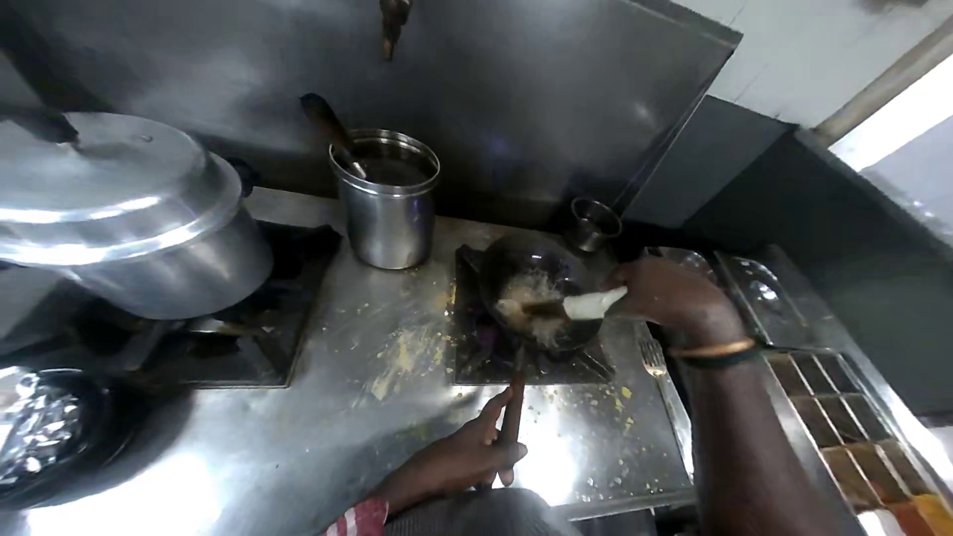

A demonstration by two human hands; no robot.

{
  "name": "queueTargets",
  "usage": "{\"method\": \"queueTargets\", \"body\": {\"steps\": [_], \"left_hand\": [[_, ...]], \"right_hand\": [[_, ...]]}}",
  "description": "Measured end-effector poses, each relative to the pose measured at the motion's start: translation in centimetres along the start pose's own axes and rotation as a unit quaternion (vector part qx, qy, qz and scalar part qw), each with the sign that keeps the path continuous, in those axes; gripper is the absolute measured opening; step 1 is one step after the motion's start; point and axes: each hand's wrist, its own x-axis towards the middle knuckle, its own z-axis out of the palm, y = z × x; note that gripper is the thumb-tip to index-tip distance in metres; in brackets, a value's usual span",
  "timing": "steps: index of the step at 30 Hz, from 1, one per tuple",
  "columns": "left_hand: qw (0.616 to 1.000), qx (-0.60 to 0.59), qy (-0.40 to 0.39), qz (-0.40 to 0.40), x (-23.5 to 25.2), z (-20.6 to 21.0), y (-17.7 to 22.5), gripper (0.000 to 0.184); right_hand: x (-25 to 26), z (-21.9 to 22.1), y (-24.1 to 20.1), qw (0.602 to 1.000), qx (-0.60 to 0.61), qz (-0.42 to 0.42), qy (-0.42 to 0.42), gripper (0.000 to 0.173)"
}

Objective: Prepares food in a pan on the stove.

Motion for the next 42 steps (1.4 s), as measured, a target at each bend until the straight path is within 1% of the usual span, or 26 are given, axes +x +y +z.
{"method": "queueTargets", "body": {"steps": [1, 3, 5, 6, 8, 10, 13, 14, 16, 18, 20, 22, 25, 27, 30, 33, 34, 36, 38, 40, 42], "left_hand": [[1.0, 0.01, -0.006, -0.004, 0.0, 0.0, -0.3, 0.093], [0.999, 0.027, -0.01, -0.014, -0.1, 0.1, -0.5, 0.094], [0.999, 0.031, -0.007, -0.01, -0.1, 0.2, -0.4, 0.094], [1.0, 0.028, -0.008, -0.005, 0.1, 0.0, -0.3, 0.094], [0.999, 0.034, -0.008, -0.013, 0.2, 0.2, -0.7, 0.094], [0.999, 0.046, -0.001, -0.029, 0.0, 0.3, -1.4, 0.094], [0.998, 0.053, 0.011, -0.039, 0.2, 0.3, -0.7, 0.093], [0.998, 0.047, 0.011, -0.034, 0.4, 0.3, -0.6, 0.094], [0.999, 0.045, 0.001, -0.031, 0.2, 0.4, -1.2, 0.095], [0.998, 0.043, -0.002, -0.036, 0.2, 0.1, -1.5, 0.096], [0.999, 0.033, 0.004, -0.036, 0.3, 0.0, -1.4, 0.095], [0.999, 0.024, 0.011, -0.026, 0.4, 0.0, -1.3, 0.094], [0.998, 0.046, 0.006, -0.03, 0.3, 0.3, -1.8, 0.094], [0.997, 0.068, 0.009, -0.041, 0.8, 0.4, -1.6, 0.095], [0.998, 0.043, 0.017, -0.032, 1.1, 0.7, -1.8, 0.095], [1.0, 0.013, 0.013, -0.016, 0.8, 0.7, -2.3, 0.095], [1.0, 0.01, 0.012, -0.014, 0.9, 0.6, -2.3, 0.095], [1.0, 0.004, 0.014, -0.01, 1.2, 0.7, -2.2, 0.094], [1.0, 0.0, 0.016, -0.004, 1.4, 0.6, -2.2, 0.094], [1.0, 0.006, 0.014, -0.007, 1.6, 0.9, -2.5, 0.095], [1.0, 0.021, 0.014, -0.013, 1.8, 1.3, -2.6, 0.095]], "right_hand": [[0.7, 0.9, 0.4, 1.0, 0.013, -0.001, 0.002, 0.032], [1.3, 1.1, 1.2, 1.0, 0.026, 0.015, -0.01, 0.037], [-0.1, 0.3, 0.8, 0.999, 0.029, 0.035, -0.01, 0.039], [-0.6, 0.3, 0.6, 0.998, 0.05, 0.037, 0.002, 0.038], [-0.3, 1.7, 1.1, 0.995, 0.093, 0.039, 0.02, 0.037], [-0.4, 2.9, 2.1, 0.992, 0.11, 0.052, 0.01, 0.04], [-3.0, 2.5, 1.7, 0.992, 0.113, 0.057, 0.015, 0.04], [-3.4, 2.9, 1.3, 0.99, 0.126, 0.062, 0.025, 0.038], [-3.3, 5.7, 1.2, 0.983, 0.154, 0.078, 0.055, 0.037], [-3.6, 7.3, 1.6, 0.986, 0.13, 0.096, 0.05, 0.042], [-5.7, 6.9, 1.4, 0.99, 0.098, 0.097, 0.018, 0.045], [-6.9, 6.9, 0.8, 0.99, 0.109, 0.091, 0.017, 0.042], [-5.5, 9.8, 1.3, 0.981, 0.144, 0.128, 0.035, 0.044], [-5.0, 10.4, 1.8, 0.981, 0.119, 0.148, 0.048, 0.046], [-5.4, 10.4, 1.0, 0.985, 0.056, 0.161, 0.031, 0.049], [-5.2, 12.6, 2.0, 0.99, 0.012, 0.14, 0.018, 0.051], [-5.5, 12.5, 2.5, 0.992, 0.012, 0.126, 0.001, 0.053], [-6.7, 11.1, 2.7, 0.994, 0.005, 0.099, -0.052, 0.059], [-7.3, 9.5, 3.0, 0.994, -0.001, 0.081, -0.077, 0.057], [-6.7, 8.7, 4.2, 0.994, -0.012, 0.087, -0.069, 0.053], [-5.3, 8.6, 5.7, 0.994, -0.034, 0.096, -0.041, 0.051]]}}
